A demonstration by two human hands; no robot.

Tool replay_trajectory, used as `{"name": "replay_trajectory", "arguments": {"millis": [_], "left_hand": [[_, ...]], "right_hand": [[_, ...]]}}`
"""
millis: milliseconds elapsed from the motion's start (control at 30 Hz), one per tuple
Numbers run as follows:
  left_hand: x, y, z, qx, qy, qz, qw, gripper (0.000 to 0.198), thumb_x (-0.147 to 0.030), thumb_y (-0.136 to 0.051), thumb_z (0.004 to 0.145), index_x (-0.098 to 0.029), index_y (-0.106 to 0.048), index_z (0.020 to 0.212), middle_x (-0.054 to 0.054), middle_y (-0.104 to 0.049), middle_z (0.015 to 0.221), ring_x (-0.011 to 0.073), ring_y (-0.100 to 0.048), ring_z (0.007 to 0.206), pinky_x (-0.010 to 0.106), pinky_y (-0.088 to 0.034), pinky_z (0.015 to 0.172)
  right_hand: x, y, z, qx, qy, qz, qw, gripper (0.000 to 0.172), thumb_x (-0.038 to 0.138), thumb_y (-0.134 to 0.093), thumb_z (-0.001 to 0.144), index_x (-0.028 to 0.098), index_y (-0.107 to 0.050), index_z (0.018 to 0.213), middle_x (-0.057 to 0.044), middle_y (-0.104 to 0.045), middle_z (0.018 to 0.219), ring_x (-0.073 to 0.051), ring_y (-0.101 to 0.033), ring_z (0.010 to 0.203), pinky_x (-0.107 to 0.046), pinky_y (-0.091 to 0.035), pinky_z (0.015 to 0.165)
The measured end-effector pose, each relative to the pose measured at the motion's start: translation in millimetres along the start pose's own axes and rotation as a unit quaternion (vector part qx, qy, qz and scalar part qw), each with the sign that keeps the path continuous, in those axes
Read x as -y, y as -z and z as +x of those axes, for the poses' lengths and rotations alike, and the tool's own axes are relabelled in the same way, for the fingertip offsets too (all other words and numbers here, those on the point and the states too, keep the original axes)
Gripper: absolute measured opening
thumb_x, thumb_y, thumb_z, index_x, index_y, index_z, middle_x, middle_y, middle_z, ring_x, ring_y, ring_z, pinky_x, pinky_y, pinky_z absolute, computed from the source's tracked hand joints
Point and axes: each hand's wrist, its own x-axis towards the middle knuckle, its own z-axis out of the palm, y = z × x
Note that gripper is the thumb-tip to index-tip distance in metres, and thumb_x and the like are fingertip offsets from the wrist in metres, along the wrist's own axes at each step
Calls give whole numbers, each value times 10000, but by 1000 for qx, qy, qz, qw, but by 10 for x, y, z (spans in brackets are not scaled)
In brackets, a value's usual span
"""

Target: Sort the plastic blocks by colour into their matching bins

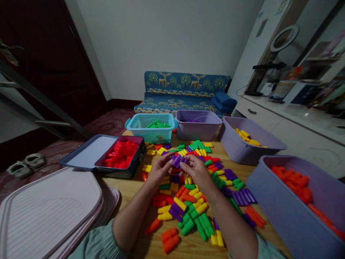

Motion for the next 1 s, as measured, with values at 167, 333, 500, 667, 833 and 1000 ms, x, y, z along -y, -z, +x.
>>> {"name": "replay_trajectory", "arguments": {"millis": [167, 333, 500, 667, 833, 1000], "left_hand": [[-3, -3, 6, -16, -1, -29, 999, 547, -369, -716, 723, -175, -580, 1217, 64, -660, 940, 143, -624, 703, 268, -576, 587], [-1, -1, 12, -41, -10, -32, 999, 527, -368, -710, 727, -173, -583, 1199, 70, -659, 979, 130, -625, 686, 255, -571, 586], [15, 19, 34, -45, -21, -28, 998, 524, -356, -737, 702, -179, -598, 1175, 52, -672, 912, 137, -638, 699, 246, -564, 582], [-1, 7, 28, -73, -17, -12, 997, 508, -345, -789, 640, -161, -647, 1091, 64, -695, 936, 164, -661, 750, 248, -554, 625], [-8, -9, 3, -58, -12, -15, 998, 436, -350, -776, 659, -171, -689, 1047, 71, -708, 971, 160, -657, 722, 231, -529, 596], [-8, 6, 15, -46, -19, -1, 999, 387, -305, -786, 653, -168, -701, 1005, 52, -723, 858, 136, -635, 666, 213, -505, 580]], "right_hand": [[-18, 18, 20, -40, -6, 32, 999, 370, 458, -699, 695, 172, -577, 894, 2, -671, 705, -127, -634, 571, -195, -381, 477], [-19, 61, 35, -95, -1, 43, 995, 394, 464, -726, 668, 164, -579, 877, 7, -655, 686, -121, -619, 571, -199, -391, 490], [-18, 62, 35, -87, -6, 40, 995, 396, 462, -733, 658, 160, -589, 869, -2, -659, 692, -119, -609, 559, -207, -408, 493], [-27, 12, 34, -50, 3, 27, 998, 423, 397, -749, 625, 173, -600, 951, 5, -666, 718, -124, -602, 542, -258, -482, 553], [-41, -14, 29, -34, -18, 21, 999, 497, 305, -760, 575, 179, -592, 1026, -8, -673, 775, -138, -611, 597, -281, -507, 588], [-73, -16, 30, -27, -15, 13, 999, 487, 284, -744, 592, 182, -592, 1043, -28, -673, 833, -169, -634, 709, -284, -512, 612]]}}
